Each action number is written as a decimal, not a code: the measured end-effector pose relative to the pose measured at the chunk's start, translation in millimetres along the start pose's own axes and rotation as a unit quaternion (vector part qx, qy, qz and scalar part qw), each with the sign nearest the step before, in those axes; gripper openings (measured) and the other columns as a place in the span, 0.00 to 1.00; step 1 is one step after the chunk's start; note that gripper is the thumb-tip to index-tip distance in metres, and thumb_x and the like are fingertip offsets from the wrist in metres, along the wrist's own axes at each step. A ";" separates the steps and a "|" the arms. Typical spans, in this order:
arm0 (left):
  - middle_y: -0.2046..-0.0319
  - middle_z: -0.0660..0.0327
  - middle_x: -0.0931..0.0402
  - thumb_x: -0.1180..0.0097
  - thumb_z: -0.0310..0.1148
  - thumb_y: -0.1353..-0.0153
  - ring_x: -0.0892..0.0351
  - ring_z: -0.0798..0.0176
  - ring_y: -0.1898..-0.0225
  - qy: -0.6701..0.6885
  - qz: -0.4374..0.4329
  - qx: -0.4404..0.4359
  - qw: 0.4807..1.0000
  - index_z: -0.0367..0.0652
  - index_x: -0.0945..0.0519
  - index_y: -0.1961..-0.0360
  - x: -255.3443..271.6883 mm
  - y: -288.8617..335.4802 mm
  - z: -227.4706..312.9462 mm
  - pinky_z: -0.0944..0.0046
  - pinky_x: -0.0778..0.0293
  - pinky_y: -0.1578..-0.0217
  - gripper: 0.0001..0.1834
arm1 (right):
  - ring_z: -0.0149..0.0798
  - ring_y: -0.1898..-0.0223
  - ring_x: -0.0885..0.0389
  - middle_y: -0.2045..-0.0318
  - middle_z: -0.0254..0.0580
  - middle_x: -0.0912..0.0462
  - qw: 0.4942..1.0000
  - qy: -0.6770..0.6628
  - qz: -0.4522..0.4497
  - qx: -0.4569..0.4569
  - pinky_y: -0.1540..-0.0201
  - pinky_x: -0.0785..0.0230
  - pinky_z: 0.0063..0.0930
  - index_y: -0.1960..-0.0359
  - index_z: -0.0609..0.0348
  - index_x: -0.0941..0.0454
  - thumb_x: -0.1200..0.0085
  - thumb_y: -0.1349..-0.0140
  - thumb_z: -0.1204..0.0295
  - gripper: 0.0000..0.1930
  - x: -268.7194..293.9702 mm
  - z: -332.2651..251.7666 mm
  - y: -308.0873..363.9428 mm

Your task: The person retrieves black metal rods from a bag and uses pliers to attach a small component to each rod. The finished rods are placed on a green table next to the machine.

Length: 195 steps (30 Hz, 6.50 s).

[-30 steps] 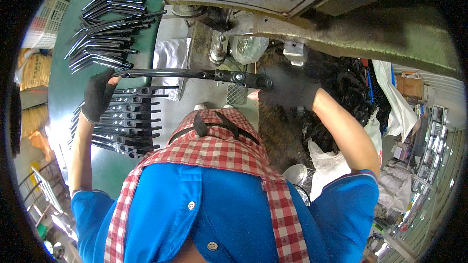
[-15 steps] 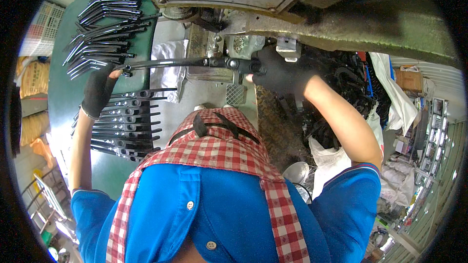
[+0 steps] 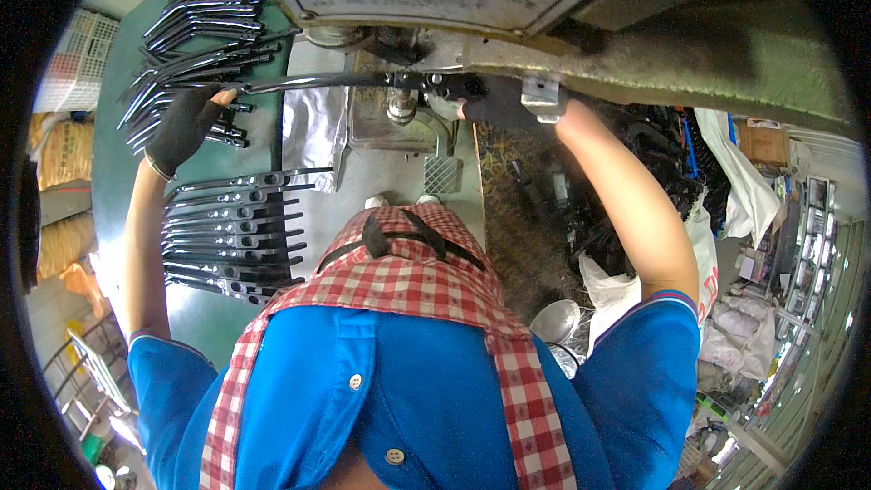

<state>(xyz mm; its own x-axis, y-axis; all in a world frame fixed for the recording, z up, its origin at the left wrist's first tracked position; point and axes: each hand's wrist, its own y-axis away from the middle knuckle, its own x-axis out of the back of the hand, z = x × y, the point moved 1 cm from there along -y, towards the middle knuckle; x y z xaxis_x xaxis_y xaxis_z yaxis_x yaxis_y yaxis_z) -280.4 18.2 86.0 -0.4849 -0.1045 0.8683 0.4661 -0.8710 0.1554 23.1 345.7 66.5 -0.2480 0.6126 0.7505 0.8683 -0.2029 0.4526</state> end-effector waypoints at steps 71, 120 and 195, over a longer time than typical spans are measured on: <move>0.61 0.54 0.25 0.46 0.42 0.41 0.28 0.47 0.55 -0.102 0.292 0.232 0.922 0.43 0.22 0.65 -110.8 219.9 -131.4 0.53 0.33 0.53 0.13 | 0.31 0.67 0.27 0.67 0.33 0.27 0.774 -0.606 0.155 0.093 0.62 0.28 0.30 0.59 0.57 0.27 0.47 0.36 0.74 0.05 -35.8 -41.0 -29.1; 0.76 0.55 0.23 0.46 0.47 0.39 0.22 0.48 0.77 -0.059 0.011 -0.254 0.965 0.48 0.21 0.58 -44.6 34.0 102.8 0.53 0.30 0.77 0.16 | 0.49 0.77 0.19 0.77 0.46 0.20 0.968 0.061 0.173 0.173 0.76 0.29 0.42 0.59 0.54 0.25 0.38 0.45 0.57 0.18 -32.0 -63.5 65.7; 0.71 0.58 0.20 0.43 0.44 0.42 0.18 0.49 0.67 -0.082 0.036 -0.270 0.959 0.54 0.24 0.58 -57.9 -48.3 95.8 0.50 0.26 0.68 0.14 | 0.57 0.46 0.25 0.50 0.57 0.22 0.971 0.126 0.084 -0.185 0.42 0.33 0.46 0.46 0.49 0.23 0.54 0.41 0.45 0.28 -87.8 18.3 -101.2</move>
<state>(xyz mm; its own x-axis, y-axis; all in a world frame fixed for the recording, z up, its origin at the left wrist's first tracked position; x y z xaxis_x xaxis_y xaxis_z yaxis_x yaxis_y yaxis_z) -204.0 112.3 73.3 -0.3225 -0.1358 0.9368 0.0213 -0.9904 -0.1363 -35.1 326.5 -54.0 -0.2545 0.3500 0.9015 0.7027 -0.5735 0.4210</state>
